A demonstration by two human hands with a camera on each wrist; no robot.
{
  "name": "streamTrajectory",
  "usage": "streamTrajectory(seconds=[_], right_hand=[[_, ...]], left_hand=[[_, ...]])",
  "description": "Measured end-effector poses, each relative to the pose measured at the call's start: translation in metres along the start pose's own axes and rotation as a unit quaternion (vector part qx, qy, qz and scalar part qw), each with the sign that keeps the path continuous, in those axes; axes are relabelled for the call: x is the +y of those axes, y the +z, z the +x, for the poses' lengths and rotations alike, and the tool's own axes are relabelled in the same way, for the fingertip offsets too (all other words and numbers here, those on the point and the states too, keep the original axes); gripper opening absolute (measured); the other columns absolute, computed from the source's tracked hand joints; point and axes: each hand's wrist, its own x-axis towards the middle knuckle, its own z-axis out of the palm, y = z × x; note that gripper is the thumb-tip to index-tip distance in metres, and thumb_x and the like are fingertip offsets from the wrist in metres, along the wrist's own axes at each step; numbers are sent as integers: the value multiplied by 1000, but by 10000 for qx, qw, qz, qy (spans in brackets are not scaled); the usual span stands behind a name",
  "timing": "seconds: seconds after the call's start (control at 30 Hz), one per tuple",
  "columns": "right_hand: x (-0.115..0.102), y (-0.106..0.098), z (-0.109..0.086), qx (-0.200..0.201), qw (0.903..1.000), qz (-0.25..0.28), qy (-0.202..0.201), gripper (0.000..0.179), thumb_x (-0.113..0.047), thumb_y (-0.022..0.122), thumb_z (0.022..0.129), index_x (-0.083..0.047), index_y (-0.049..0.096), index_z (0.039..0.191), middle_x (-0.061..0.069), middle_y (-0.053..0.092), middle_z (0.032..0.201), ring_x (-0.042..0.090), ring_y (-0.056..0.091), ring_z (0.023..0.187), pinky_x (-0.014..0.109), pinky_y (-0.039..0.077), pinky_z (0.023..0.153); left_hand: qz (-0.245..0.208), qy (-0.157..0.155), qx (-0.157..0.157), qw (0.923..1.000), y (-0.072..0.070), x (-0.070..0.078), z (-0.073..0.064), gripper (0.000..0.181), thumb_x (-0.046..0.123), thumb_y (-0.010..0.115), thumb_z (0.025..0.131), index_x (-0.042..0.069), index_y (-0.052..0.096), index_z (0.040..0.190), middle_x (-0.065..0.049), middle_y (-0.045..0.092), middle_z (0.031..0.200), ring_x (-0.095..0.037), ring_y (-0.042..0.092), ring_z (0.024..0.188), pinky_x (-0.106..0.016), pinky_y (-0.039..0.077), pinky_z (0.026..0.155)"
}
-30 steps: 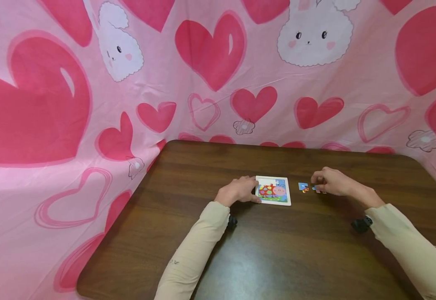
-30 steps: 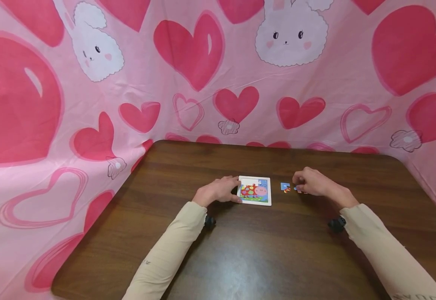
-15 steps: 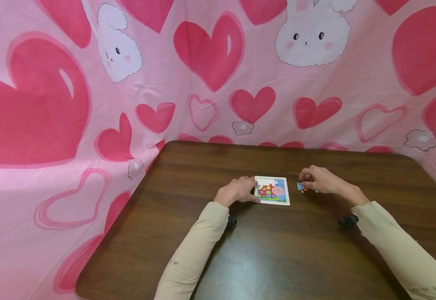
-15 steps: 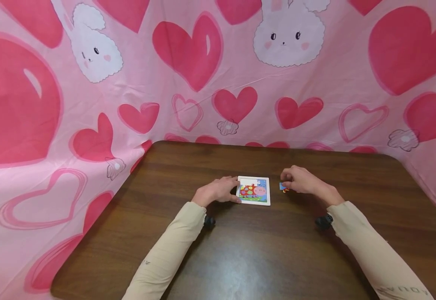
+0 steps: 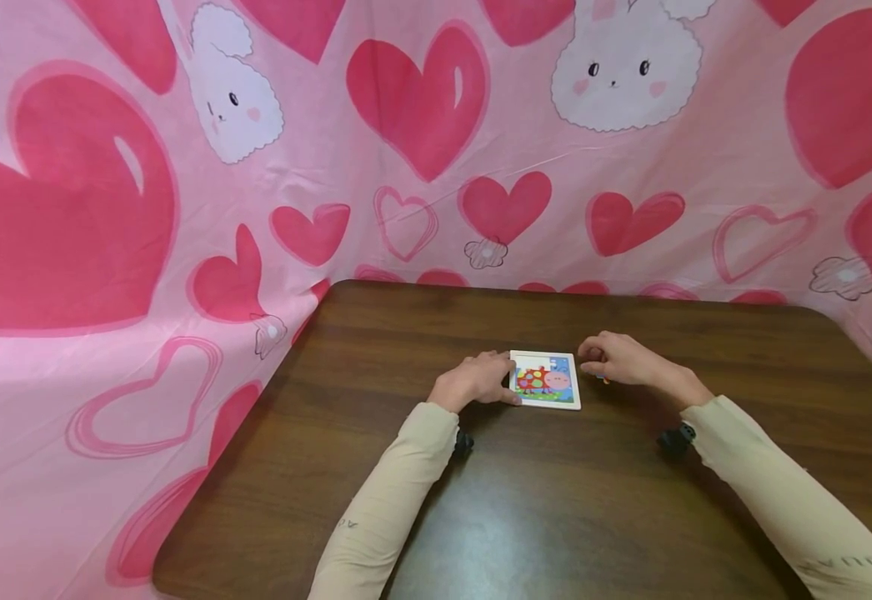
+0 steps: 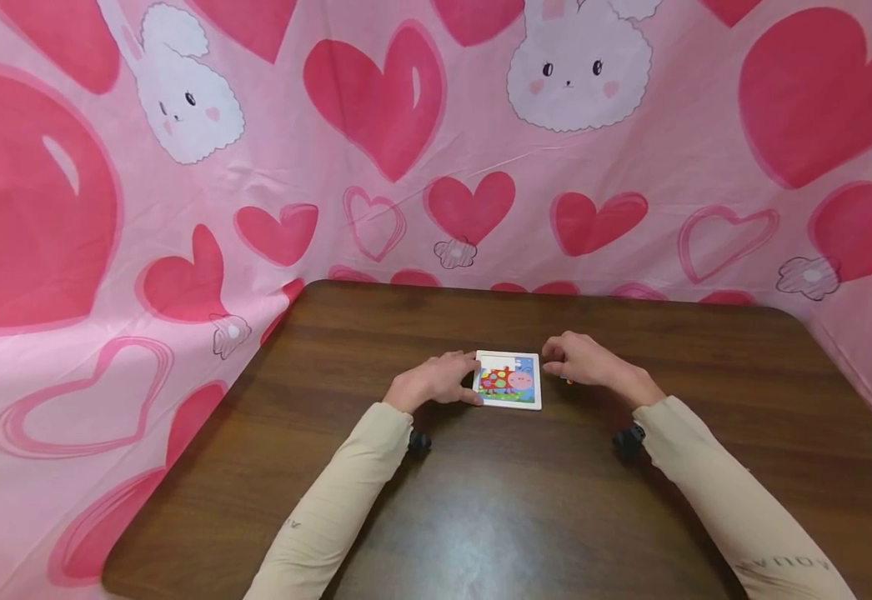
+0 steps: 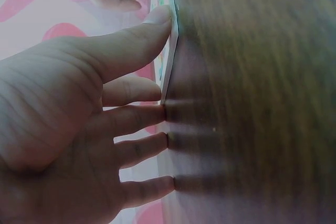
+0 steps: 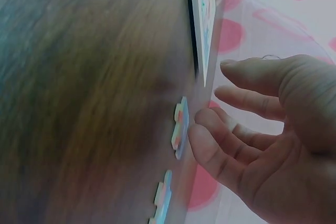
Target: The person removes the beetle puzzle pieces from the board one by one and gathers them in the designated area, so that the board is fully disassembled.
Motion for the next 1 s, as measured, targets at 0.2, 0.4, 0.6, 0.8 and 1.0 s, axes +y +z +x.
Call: streamTrajectory(seconds=[0.2, 0.4, 0.6, 0.8, 1.0], right_hand=[[-1, 4, 4, -211, 9996, 149, 132, 25, -18, 71, 89, -2, 67, 108, 7, 61, 89, 14, 54, 73, 29, 46, 67], [-4, 8, 7, -175, 9998, 102, 42, 26, -19, 72, 88, -3, 68, 108, 7, 63, 90, 18, 54, 80, 32, 46, 71], [-10, 8, 9, -258, 9996, 132, -10, 26, -18, 72, 88, -2, 68, 108, 8, 62, 90, 19, 52, 80, 33, 46, 72], [-10, 10, 12, -323, 9994, 64, -43, 28, -16, 72, 87, -1, 68, 110, 5, 60, 85, 17, 50, 78, 31, 43, 70], [-15, 13, 15, -406, 9991, 133, -36, 33, -18, 73, 87, 1, 67, 115, 6, 56, 82, 18, 48, 76, 30, 38, 68]], left_hand=[[82, 39, 20, 10000, -1, 1, -1, 64, 51, 66, 89, 18, 51, 141, -3, 37, 157, -23, 38, 142, -44, 37, 114], [152, 76, 36, 9998, -2, 2, -2, 62, 51, 67, 89, 18, 53, 140, -4, 38, 157, -23, 40, 140, -44, 38, 112], [157, 60, 29, 9999, -2, 2, -1, 62, 52, 67, 88, 18, 53, 139, -4, 38, 157, -23, 39, 141, -44, 38, 113], [152, 41, -14, 9999, -2, 2, 0, 63, 52, 66, 89, 18, 52, 141, -4, 37, 157, -23, 37, 142, -45, 36, 114], [73, -3, -55, 10000, -1, 2, 0, 65, 52, 66, 89, 19, 50, 142, -3, 37, 158, -23, 37, 143, -44, 36, 114]])
